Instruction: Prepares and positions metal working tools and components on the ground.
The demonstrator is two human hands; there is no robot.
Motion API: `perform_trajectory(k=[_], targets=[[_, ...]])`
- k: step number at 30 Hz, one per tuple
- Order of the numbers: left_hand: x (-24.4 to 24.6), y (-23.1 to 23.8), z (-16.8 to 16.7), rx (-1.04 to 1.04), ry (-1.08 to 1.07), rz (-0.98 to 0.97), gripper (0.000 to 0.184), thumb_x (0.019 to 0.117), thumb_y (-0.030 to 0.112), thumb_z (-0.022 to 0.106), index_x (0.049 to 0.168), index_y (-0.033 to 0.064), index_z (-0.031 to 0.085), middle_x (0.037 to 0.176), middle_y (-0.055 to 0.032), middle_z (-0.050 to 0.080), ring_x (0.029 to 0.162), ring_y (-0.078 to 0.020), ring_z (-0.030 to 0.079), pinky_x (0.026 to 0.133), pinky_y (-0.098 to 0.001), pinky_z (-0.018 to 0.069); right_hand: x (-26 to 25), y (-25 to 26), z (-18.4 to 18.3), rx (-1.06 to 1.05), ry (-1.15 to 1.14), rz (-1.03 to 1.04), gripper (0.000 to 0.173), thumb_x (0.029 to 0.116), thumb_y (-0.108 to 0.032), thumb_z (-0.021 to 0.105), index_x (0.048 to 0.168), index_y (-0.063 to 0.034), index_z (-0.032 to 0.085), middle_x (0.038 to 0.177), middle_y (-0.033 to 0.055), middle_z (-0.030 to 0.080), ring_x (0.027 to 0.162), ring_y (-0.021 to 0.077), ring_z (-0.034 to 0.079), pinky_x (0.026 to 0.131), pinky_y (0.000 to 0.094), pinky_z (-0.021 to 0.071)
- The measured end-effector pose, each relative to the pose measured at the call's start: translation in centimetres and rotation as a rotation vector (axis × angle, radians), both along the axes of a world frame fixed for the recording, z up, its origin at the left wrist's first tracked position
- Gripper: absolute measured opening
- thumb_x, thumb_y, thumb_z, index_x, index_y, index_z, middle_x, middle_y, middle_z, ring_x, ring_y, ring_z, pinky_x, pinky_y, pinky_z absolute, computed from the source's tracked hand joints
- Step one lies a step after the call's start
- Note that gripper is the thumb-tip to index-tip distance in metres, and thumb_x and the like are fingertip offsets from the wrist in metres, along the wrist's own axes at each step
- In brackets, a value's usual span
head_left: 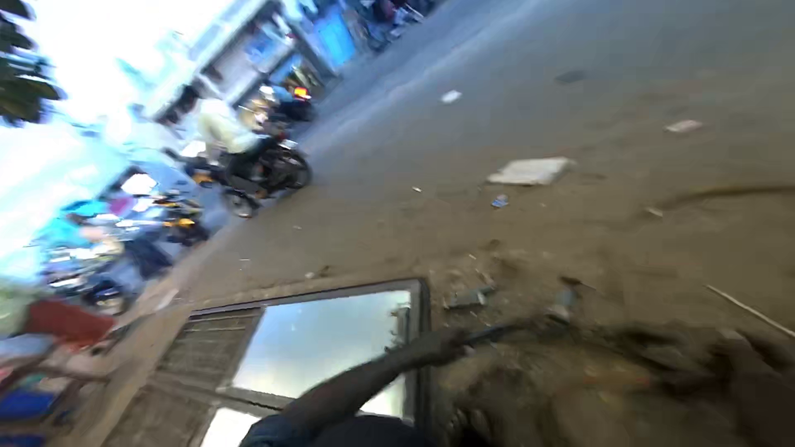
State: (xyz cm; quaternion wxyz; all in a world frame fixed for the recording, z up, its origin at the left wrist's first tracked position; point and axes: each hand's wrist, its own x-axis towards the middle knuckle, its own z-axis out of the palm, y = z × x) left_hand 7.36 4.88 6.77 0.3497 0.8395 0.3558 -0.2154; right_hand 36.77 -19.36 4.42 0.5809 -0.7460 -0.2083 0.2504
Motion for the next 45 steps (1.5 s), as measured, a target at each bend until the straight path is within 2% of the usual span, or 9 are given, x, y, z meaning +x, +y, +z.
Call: perform_trajectory(k=[2, 4, 9, 12, 21, 32, 38, 42, 45], targets=[[0.0, -0.3, -0.3, 0.021, 0.022, -0.031, 0.047, 0.1058, 0.034, 0.056, 0.149, 0.0162, 0.052, 0.130, -0.0161, 0.066, 0.114, -0.0301, 0.067, 0.101, -0.0532, 0.0521, 2.2, -2.1, -5.0, -0.086, -0.052, -0.069, 0.048, 0.1067, -0.042, 0.050, 0.138, -0.0047, 0.055, 0.110, 0.0197, 0.066, 0.088, 0.0268, 0.067, 0.078, 0.0525, 0.0583], [-0.1, -0.3, -1.5, -0.003, 0.024, -0.020, 0.047, 0.1060, 0.036, 0.055, 0.150, 0.0197, 0.050, 0.118, -0.0139, 0.069, 0.100, -0.0262, 0.070, 0.091, -0.0496, 0.0571, 2.7, -1.8, -6.2, -0.176, -0.017, -0.114, 0.049, 0.1047, -0.052, 0.049, 0.136, -0.0160, 0.059, 0.109, 0.0125, 0.069, 0.090, 0.0255, 0.070, 0.079, 0.0528, 0.0600], [0.2, -1.1, -1.8, -0.076, 0.035, 0.021, 0.047, 0.1063, 0.036, 0.055, 0.150, 0.0178, 0.049, 0.100, -0.0124, 0.069, 0.082, -0.0240, 0.068, 0.079, -0.0458, 0.0587, 3.2, -0.2, -7.9, -0.062, 0.001, -0.157, 0.040, 0.1062, -0.039, 0.053, 0.127, -0.0054, 0.064, 0.100, 0.0147, 0.070, 0.080, 0.0268, 0.069, 0.075, 0.0514, 0.0600], [0.1, -1.3, -1.8, -0.116, 0.033, 0.013, 0.046, 0.1060, 0.036, 0.055, 0.147, 0.0165, 0.051, 0.097, -0.0115, 0.069, 0.078, -0.0224, 0.068, 0.075, -0.0439, 0.0588, 3.4, 0.0, -8.6, -0.063, -0.042, -0.162, 0.039, 0.1056, -0.038, 0.054, 0.124, -0.0053, 0.065, 0.097, 0.0139, 0.071, 0.079, 0.0268, 0.070, 0.074, 0.0517, 0.0600], [0.5, -2.7, -1.2, -0.442, 0.066, 0.215, 0.050, 0.1063, 0.036, 0.056, 0.151, 0.0182, 0.042, 0.090, -0.0077, 0.062, 0.065, -0.0170, 0.062, 0.061, -0.0345, 0.0575, 3.1, 0.1, -8.9, 0.027, 0.039, -0.202, 0.034, 0.1053, -0.036, 0.056, 0.121, -0.0068, 0.065, 0.091, 0.0112, 0.070, 0.071, 0.0225, 0.067, 0.065, 0.0439, 0.0590], [2.6, -2.2, 1.4, -0.521, 0.064, 0.261, 0.034, 0.1066, 0.031, 0.056, 0.136, 0.0138, 0.051, 0.081, -0.0059, 0.056, 0.060, -0.0158, 0.058, 0.059, -0.0324, 0.0569, 3.3, 0.0, -8.8, 0.039, 0.026, -0.198, 0.033, 0.1055, -0.034, 0.056, 0.119, -0.0061, 0.065, 0.090, 0.0102, 0.070, 0.069, 0.0207, 0.067, 0.065, 0.0409, 0.0596], [2.4, -1.9, 1.7, -0.562, 0.049, 0.298, 0.039, 0.1081, 0.025, 0.053, 0.145, 0.0141, 0.046, 0.093, -0.0176, 0.069, 0.076, -0.0288, 0.072, 0.074, -0.0431, 0.0632, 3.9, -0.1, -9.3, 0.078, 0.040, -0.254, 0.032, 0.1050, -0.034, 0.057, 0.118, -0.0059, 0.066, 0.086, 0.0105, 0.068, 0.066, 0.0220, 0.065, 0.061, 0.0415, 0.0583], [0.4, -2.7, -0.4, -0.488, 0.019, 0.274, 0.047, 0.1076, 0.027, 0.054, 0.151, 0.0157, 0.039, 0.094, -0.0137, 0.068, 0.070, -0.0239, 0.070, 0.068, -0.0401, 0.0630, 5.0, -0.2, -9.4, 0.161, -0.002, -0.378, 0.029, 0.1041, -0.027, 0.059, 0.118, -0.0021, 0.065, 0.081, 0.0094, 0.070, 0.061, 0.0193, 0.066, 0.056, 0.0379, 0.0596], [-2.2, -3.8, -3.1, -0.315, 0.012, 0.160, 0.051, 0.1057, 0.035, 0.055, 0.151, 0.0160, 0.043, 0.095, -0.0101, 0.065, 0.068, -0.0209, 0.065, 0.065, -0.0408, 0.0589, 5.5, -0.8, -9.2, 0.150, 0.033, -0.483, 0.033, 0.1037, -0.028, 0.059, 0.125, -0.0038, 0.064, 0.086, 0.0100, 0.067, 0.062, 0.0185, 0.064, 0.056, 0.0372, 0.0578]])
